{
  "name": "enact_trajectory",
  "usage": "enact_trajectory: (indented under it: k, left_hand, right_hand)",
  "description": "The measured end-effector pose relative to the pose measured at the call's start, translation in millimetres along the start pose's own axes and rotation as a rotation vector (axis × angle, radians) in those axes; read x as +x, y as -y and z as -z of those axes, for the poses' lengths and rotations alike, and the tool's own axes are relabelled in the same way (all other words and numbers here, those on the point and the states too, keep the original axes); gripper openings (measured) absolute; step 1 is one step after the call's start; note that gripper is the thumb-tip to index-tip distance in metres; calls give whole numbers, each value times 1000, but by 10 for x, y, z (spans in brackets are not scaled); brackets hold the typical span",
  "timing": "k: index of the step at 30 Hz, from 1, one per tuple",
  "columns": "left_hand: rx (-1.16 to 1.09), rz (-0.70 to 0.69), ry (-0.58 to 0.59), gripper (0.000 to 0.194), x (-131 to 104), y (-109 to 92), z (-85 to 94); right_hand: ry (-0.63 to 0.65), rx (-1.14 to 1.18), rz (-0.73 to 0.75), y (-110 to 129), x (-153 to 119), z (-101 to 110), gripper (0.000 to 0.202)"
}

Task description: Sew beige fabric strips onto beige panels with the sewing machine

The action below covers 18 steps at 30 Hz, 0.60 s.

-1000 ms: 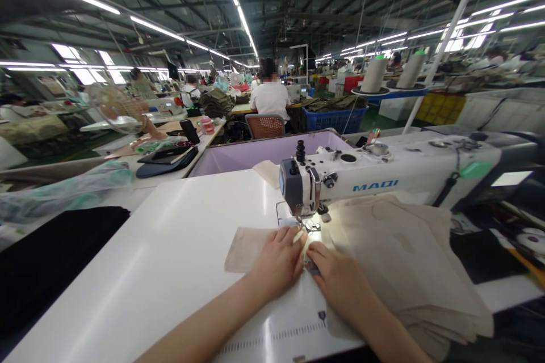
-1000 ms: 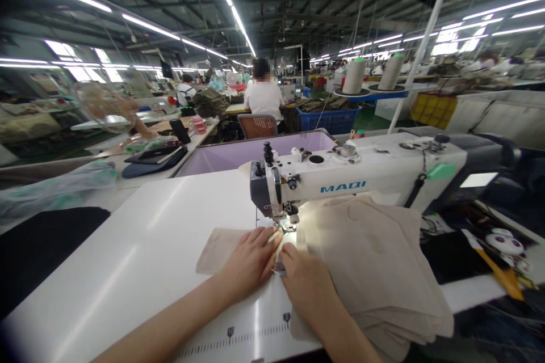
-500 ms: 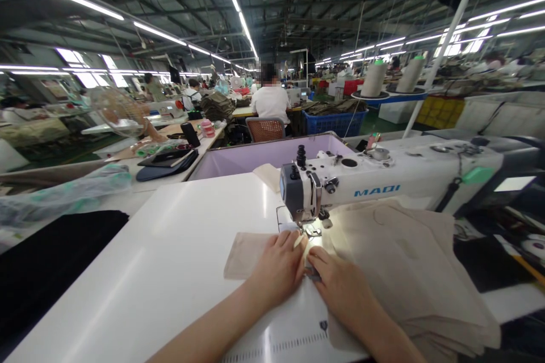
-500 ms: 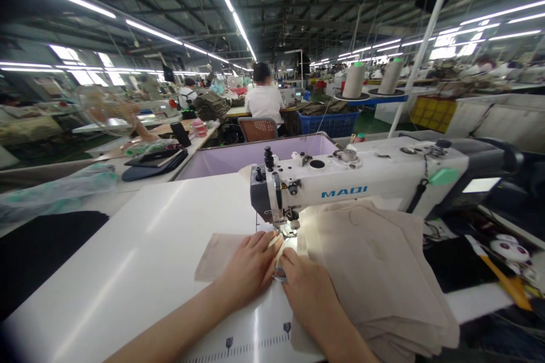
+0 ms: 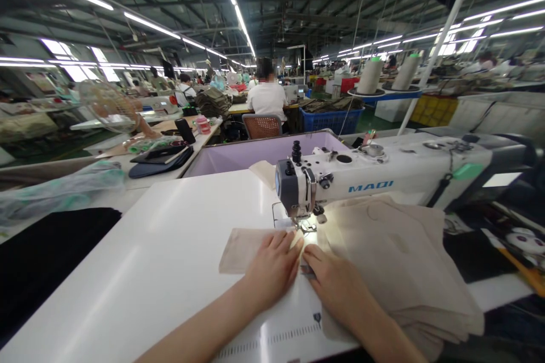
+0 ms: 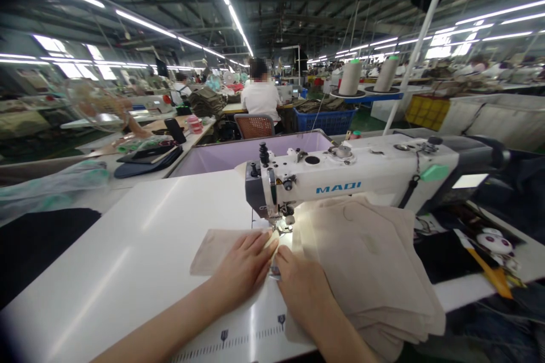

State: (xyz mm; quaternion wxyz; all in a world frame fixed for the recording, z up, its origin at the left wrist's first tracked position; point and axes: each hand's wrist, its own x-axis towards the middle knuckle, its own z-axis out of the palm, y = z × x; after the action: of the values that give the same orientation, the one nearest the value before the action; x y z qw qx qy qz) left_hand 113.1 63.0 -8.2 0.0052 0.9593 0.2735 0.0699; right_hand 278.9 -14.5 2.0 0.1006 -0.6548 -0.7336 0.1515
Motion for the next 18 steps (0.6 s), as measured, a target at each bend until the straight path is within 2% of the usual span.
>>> enact_trajectory:
  k: [4,8,18]
  left_hand:
    - [-42,-110,40,36,-171,-116,14]
    - [-91,-154,7,37,-210,-123,54]
    - [-172,-149,-54,23,77,207,69]
  right_hand:
    - [38,-8,-2,-25,-125,-87,45]
    - [31,-25,10,-37,-132,-110,42]
    - [-25,-39,-16,-43,215,45,29]
